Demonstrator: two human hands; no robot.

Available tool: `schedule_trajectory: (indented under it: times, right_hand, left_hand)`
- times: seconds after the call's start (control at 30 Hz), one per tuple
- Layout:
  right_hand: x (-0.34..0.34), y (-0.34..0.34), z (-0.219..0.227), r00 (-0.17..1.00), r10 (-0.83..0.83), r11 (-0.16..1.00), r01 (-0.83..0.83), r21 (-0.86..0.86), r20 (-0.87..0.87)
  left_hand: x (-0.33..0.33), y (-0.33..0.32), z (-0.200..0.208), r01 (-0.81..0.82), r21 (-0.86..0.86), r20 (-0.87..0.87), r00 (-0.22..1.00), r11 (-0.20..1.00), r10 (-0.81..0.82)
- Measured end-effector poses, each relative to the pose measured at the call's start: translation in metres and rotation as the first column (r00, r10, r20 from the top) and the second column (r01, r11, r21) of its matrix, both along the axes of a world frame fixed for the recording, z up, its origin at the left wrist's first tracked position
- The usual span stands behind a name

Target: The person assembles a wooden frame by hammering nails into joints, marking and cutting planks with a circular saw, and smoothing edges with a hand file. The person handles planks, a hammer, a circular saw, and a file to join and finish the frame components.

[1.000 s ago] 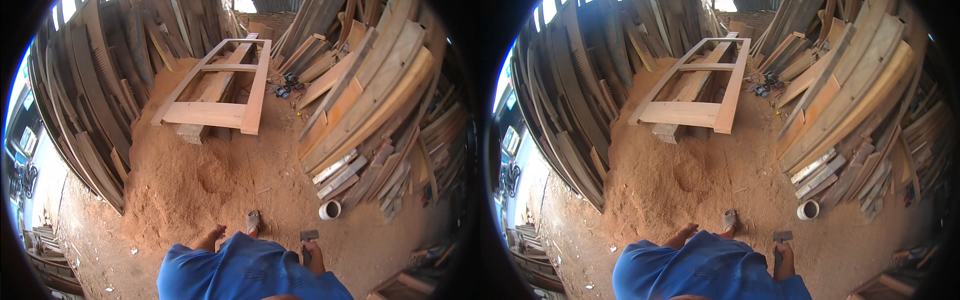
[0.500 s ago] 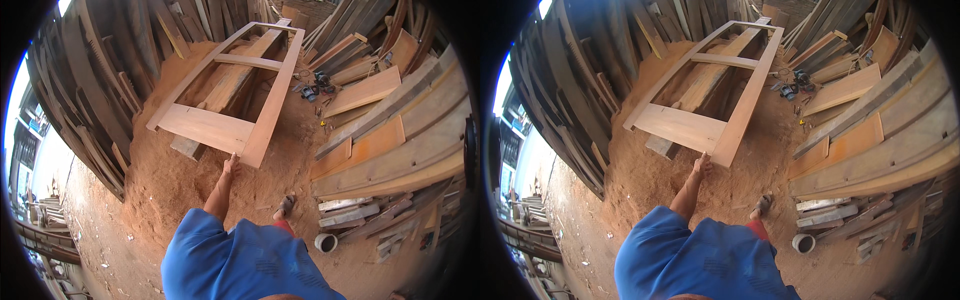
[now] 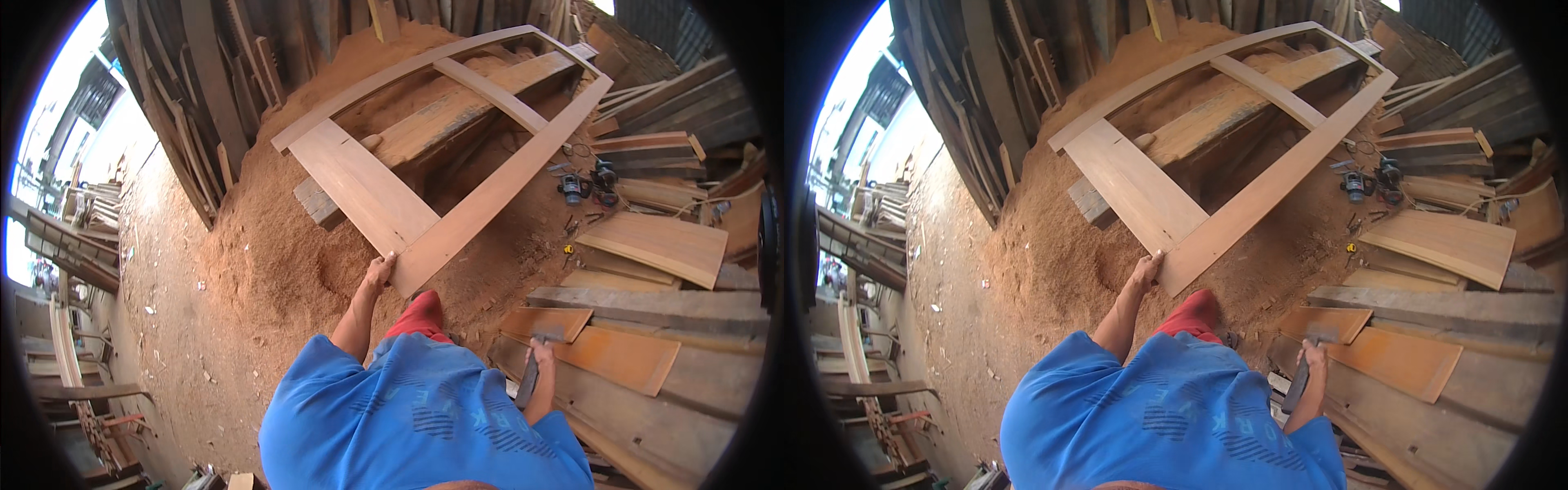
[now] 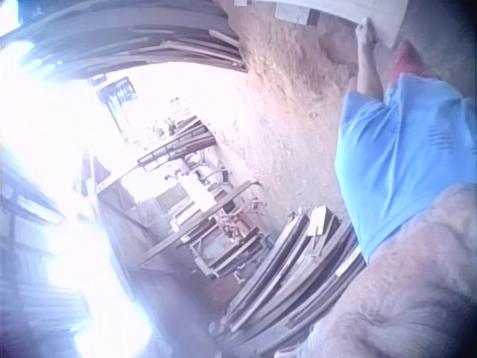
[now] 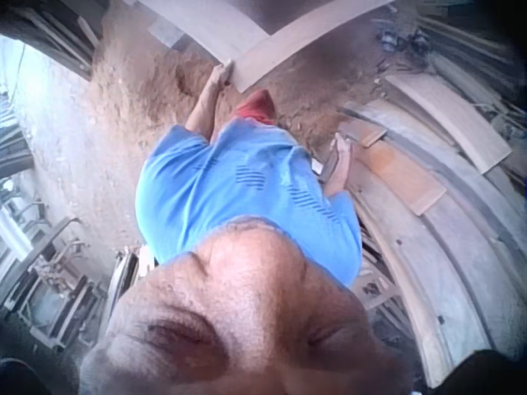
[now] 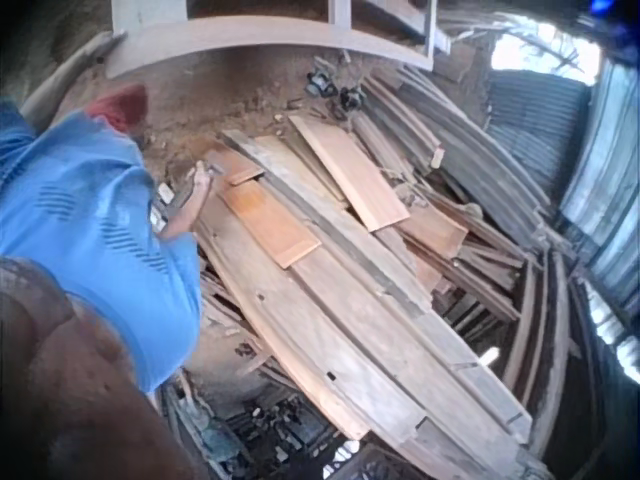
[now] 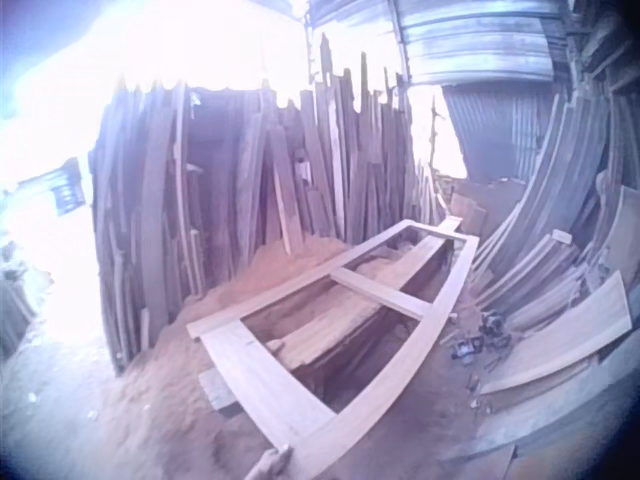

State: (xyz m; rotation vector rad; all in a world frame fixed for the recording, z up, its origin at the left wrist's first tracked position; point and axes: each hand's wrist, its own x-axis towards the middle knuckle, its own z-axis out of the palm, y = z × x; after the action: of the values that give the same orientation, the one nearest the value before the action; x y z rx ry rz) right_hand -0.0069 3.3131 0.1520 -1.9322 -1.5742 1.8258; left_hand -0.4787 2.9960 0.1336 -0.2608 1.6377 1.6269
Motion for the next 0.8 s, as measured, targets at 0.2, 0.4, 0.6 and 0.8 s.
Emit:
schedule_trajectory:
  times: [0.2, 0.4, 0.6, 0.8]
  right_hand:
    - [-0.170, 0.084, 0.089, 0.845, 0.230, 0.971, -0.171, 0.164, -0.482]
    - [-0.334, 0.057, 0.167, 0.673, 0.530, 0.813, -0.577, 0.082, -0.516]
    - [-0.457, 0.003, 0.168, 0.237, 0.899, 0.311, -0.938, 0.156, -0.369]
    - [-0.571, -0.071, 0.192, -0.181, 0.887, -0.089, -0.970, 0.226, -0.426]
  left_hand:
    - [0.008, 0.008, 0.020, 0.027, -0.120, -0.038, 0.999, 0.992, -0.032]
    - [0.014, -0.004, 0.003, -0.010, -0.036, -0.039, 0.999, 0.999, 0.009]
    - [0.043, -0.012, 0.003, -0.442, 0.427, 0.322, 0.890, 0.789, 0.324]
    - [0.115, 0.012, 0.018, -0.646, 0.606, 0.444, 0.758, 0.464, 0.477]
